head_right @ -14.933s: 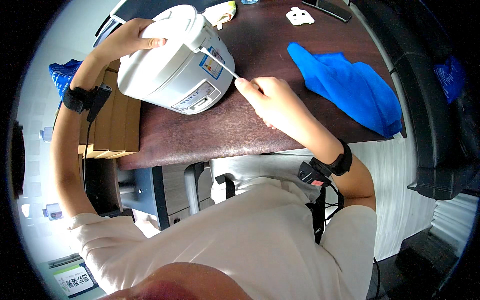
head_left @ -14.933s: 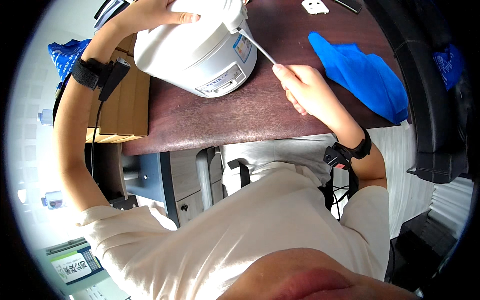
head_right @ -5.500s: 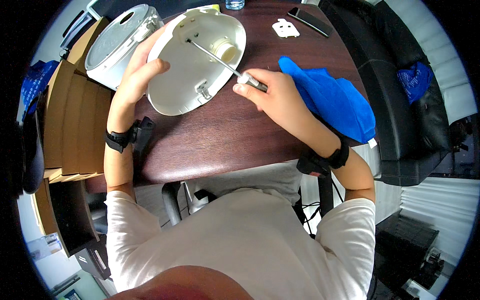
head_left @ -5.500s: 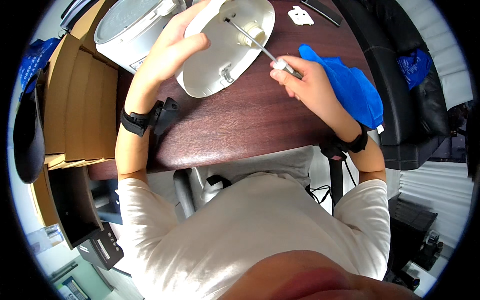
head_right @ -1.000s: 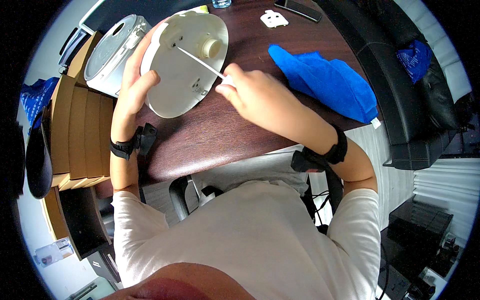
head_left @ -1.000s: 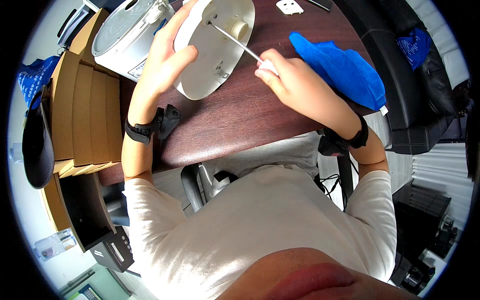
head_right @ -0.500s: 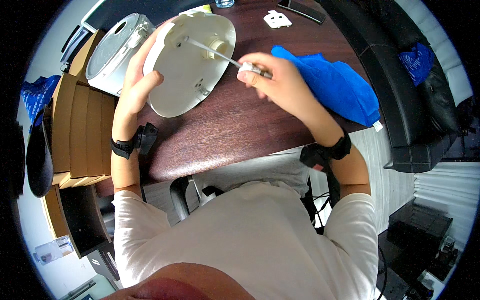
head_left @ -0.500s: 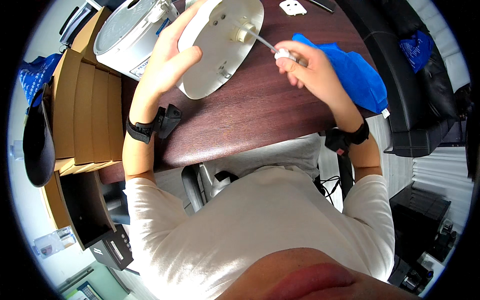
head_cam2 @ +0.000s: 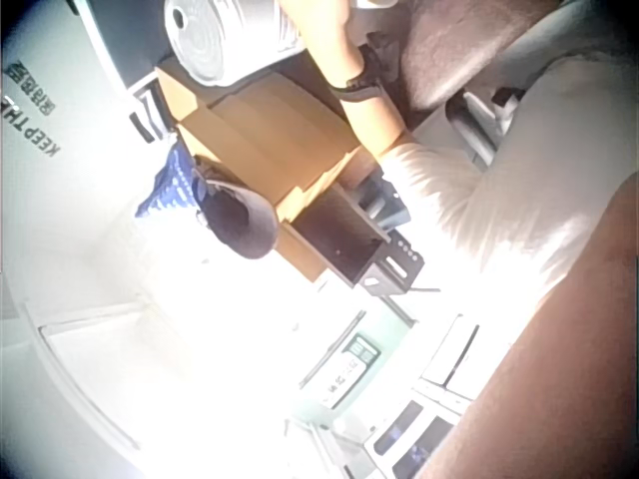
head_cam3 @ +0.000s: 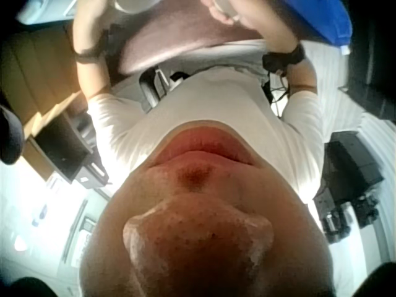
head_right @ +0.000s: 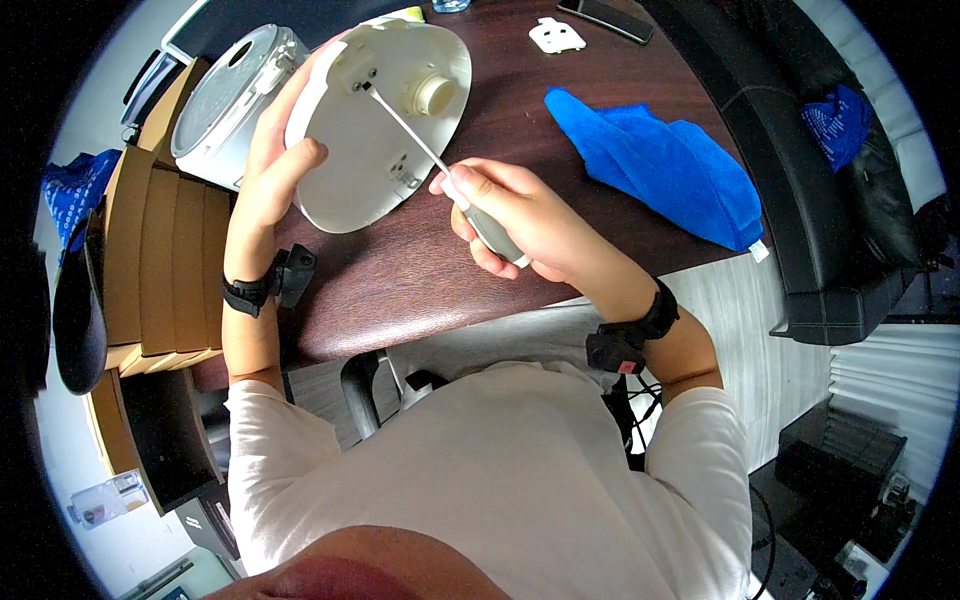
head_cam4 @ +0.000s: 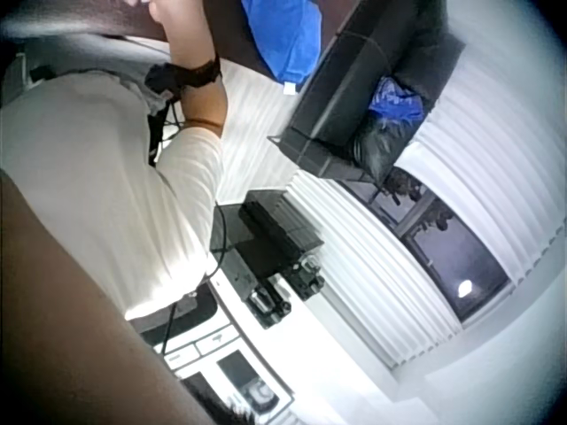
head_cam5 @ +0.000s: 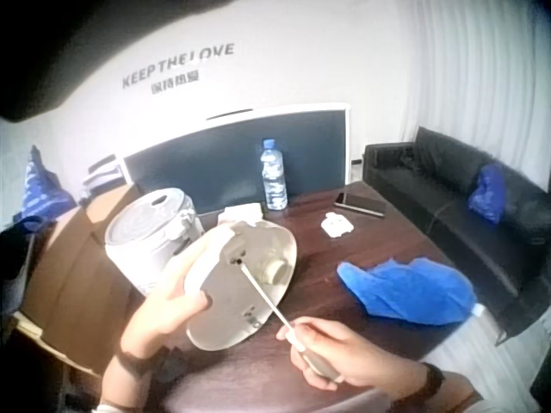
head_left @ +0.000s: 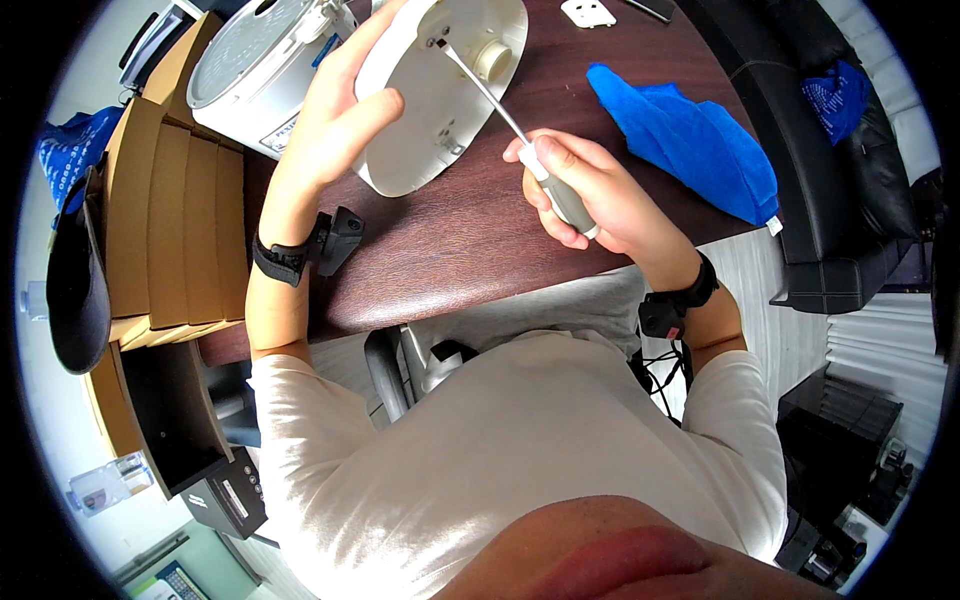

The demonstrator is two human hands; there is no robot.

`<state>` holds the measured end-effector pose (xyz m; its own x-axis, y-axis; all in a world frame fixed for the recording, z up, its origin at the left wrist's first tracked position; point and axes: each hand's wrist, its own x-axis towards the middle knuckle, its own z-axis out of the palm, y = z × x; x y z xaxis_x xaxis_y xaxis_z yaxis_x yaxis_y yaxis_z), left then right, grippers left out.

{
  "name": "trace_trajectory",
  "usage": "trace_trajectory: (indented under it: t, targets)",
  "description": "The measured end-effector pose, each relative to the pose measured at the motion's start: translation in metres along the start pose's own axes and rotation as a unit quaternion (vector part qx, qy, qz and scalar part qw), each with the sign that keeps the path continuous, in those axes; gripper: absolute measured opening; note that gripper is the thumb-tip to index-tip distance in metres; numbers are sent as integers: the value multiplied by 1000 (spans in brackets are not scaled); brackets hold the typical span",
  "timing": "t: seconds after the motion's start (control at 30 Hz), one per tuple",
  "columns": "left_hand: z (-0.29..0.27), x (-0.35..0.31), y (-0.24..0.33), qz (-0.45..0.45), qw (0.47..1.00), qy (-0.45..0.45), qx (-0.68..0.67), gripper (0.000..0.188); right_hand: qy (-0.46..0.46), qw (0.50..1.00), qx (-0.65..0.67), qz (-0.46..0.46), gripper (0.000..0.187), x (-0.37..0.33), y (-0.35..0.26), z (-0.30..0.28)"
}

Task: The person uses a screwdriver to remove screws from a white rice cooker, then detaches a small plastic cover and the lid. The removed parts are placed on the table.

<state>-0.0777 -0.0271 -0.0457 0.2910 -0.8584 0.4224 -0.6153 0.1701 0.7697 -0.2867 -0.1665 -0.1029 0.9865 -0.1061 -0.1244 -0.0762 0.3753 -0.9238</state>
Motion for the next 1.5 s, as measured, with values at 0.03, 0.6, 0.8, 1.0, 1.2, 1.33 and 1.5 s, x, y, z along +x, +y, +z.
trace_trajectory:
  t: [0.03,0.6,0.8,1.0,1.2,1.33,1.5]
  targets:
    - [1,0,0,2,1000,1,-2,81,3,1000,5,-2,42,0,1,1]
    - [1,3,-1,17,1000,-2,1,81,5,999,36,-3,41,2,7,6]
    - [-1,3,0,15,1000,-2,12,80,17,999,-34,9,38,-1,-3,8]
    - [3,1,4,33,999,-4,14,80,24,991,-125,37,36,-9,-26,19]
    - [3,1,11,16,1000,-8,25,80,77,893,-443,-1,26,-8,-41,16]
    - [-1,0,3,18,1000,1,20,79,192,530,-769,-301,24,13,-38,-26]
    - [2,2,2,10,1000,-12,1,77,198,508,-743,-387,27,14,-59,-51]
